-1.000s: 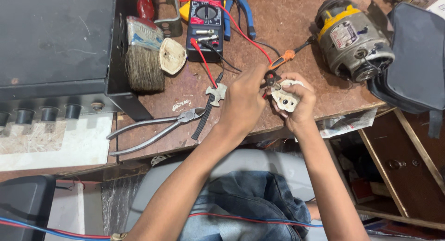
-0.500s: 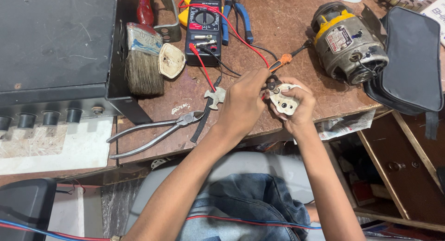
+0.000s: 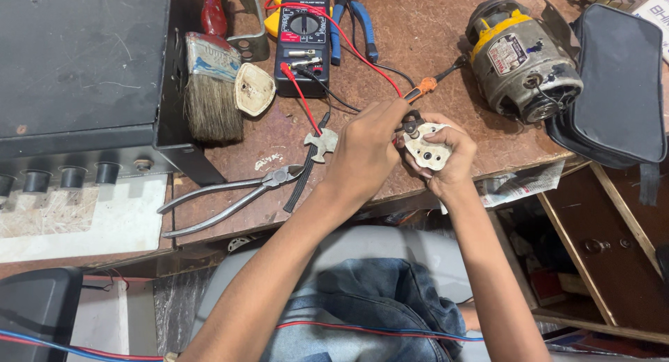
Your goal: The person cleans two white plastic electrical components using a brush, then uses pliers to adjust a small metal piece on one component. The person handles the components one at a time and places them on the workbench.
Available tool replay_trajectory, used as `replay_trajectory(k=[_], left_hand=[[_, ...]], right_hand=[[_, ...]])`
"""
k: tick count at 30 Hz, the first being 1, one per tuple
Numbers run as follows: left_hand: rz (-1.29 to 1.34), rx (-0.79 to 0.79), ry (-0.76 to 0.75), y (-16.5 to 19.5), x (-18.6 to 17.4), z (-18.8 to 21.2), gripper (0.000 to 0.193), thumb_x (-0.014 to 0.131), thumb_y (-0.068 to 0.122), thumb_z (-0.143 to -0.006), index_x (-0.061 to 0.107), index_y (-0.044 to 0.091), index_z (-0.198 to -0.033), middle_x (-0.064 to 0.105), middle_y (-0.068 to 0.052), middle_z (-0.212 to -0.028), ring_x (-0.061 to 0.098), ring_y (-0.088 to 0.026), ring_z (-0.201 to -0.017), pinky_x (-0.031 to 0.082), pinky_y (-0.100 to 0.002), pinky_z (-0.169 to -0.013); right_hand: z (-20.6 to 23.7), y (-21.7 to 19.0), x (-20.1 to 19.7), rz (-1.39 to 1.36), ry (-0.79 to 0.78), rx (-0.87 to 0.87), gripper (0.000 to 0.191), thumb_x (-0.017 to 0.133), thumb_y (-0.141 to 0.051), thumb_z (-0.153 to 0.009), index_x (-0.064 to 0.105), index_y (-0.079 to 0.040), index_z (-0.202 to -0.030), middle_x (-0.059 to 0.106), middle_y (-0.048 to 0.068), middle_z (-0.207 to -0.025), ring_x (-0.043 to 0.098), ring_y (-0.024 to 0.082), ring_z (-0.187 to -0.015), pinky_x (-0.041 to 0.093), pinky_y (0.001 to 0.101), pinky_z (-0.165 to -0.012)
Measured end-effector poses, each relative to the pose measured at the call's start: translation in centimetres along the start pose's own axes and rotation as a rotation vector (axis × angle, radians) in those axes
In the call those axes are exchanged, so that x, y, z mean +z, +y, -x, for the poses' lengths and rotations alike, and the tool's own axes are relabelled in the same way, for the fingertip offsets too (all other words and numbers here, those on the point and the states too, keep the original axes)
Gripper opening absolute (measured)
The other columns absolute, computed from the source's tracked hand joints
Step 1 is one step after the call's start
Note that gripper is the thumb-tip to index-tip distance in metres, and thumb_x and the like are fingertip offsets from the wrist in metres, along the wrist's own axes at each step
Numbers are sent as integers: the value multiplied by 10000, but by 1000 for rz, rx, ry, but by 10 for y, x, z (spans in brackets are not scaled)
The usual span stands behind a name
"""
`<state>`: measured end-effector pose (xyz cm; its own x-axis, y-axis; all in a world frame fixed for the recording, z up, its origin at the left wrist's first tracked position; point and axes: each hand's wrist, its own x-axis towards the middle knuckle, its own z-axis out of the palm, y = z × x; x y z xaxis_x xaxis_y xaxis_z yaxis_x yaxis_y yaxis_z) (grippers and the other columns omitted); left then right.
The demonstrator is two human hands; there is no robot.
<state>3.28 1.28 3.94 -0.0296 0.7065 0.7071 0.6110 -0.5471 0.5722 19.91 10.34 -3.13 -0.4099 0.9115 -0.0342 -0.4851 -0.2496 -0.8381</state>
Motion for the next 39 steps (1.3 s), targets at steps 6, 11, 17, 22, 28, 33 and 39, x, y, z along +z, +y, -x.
replay_trajectory(k=[6,11,17,22,28,33,39], left_hand=[[4,13,-8,1,-1,-2,285,599,-114,-786,563,7,-1042,633,-196,-938,635,-416,-955,480,-516,-814],[10,33,-22,3,-3,-2,284,599,-113,-790,550,-1,-1046,625,-197,-943,630,-417,-952,474,-516,-805],[16,57,-28,4,-4,-3,288,603,-108,-787,550,0,-1048,608,-193,-918,625,-414,-936,473,-516,-801],[16,60,-36,4,-5,-4,282,606,-108,-789,547,-3,-1044,598,-194,-902,622,-410,-922,470,-515,-796],[22,63,-47,2,-4,-4,271,605,-119,-784,539,-5,-1022,592,-194,-885,618,-408,-907,464,-515,-789],[26,87,-25,2,-4,-5,276,599,-125,-780,538,0,-1018,587,-196,-885,615,-410,-908,464,-515,-788],[30,90,-38,2,-6,-5,275,598,-125,-778,542,-3,-1018,588,-196,-881,616,-411,-905,463,-516,-782]], right_hand=[[0,-1,0,-28,0,35,465,485,-128,-748,582,96,-1143,663,276,-857,549,274,-457,343,299,-319],[0,-4,-1,-46,-47,59,464,493,-142,-748,579,97,-1136,660,280,-859,543,274,-459,333,298,-316],[0,-4,-2,-43,-15,65,461,495,-144,-747,580,83,-1139,655,285,-849,548,282,-464,337,302,-324],[0,-3,-4,-50,-54,57,447,502,-152,-752,582,86,-1121,652,283,-843,543,282,-461,337,304,-322],[0,-2,-5,-52,-29,53,441,509,-147,-738,582,77,-1111,657,284,-850,552,288,-474,337,307,-324],[0,-2,-4,-48,-25,51,447,510,-149,-732,585,77,-1110,654,287,-839,545,291,-466,332,309,-322],[1,-2,-3,-47,-18,43,455,507,-149,-729,590,84,-1111,649,288,-836,534,292,-456,323,310,-319]])
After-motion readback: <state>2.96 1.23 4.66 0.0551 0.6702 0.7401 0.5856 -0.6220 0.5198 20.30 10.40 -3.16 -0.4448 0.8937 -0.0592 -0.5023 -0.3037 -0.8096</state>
